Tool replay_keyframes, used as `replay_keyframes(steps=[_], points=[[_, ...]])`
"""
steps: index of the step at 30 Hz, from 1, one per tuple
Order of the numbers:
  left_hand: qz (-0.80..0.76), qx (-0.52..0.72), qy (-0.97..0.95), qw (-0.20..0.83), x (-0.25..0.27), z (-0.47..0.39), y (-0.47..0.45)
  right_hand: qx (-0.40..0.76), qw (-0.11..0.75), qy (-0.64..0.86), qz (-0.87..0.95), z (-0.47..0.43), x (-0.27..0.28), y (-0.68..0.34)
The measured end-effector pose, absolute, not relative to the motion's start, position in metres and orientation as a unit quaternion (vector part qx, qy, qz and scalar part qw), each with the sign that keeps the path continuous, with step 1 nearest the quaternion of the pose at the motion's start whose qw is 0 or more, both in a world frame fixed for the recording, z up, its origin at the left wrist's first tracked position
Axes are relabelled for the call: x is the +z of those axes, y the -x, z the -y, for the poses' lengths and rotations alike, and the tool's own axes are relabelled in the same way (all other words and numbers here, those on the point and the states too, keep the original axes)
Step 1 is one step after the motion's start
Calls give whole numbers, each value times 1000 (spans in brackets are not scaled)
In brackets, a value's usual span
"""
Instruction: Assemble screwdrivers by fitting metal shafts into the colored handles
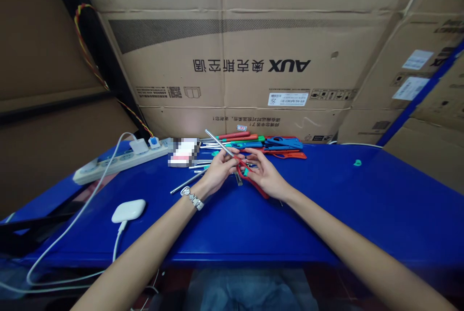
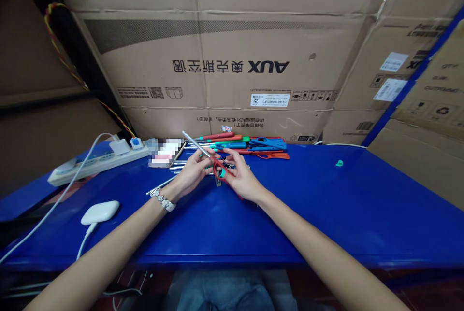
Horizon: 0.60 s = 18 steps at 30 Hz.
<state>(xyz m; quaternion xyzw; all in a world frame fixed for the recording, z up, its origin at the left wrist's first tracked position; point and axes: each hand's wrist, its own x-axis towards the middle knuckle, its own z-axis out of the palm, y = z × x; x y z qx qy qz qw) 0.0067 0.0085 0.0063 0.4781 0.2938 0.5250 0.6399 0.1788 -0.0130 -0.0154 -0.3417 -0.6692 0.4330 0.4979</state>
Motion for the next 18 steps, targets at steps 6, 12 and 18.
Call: replay_keyframes(steps=[6,12,18], points=[[-280,543,-505,610,14,-14,2,322,454,404,726,20,-9,-180],[-244,526,-523,625,24,-9,6,287,431,447,730,29,0,-176],[-216,477,-541,658,18,-6,3,361,459,437,685,26,-4,-175]])
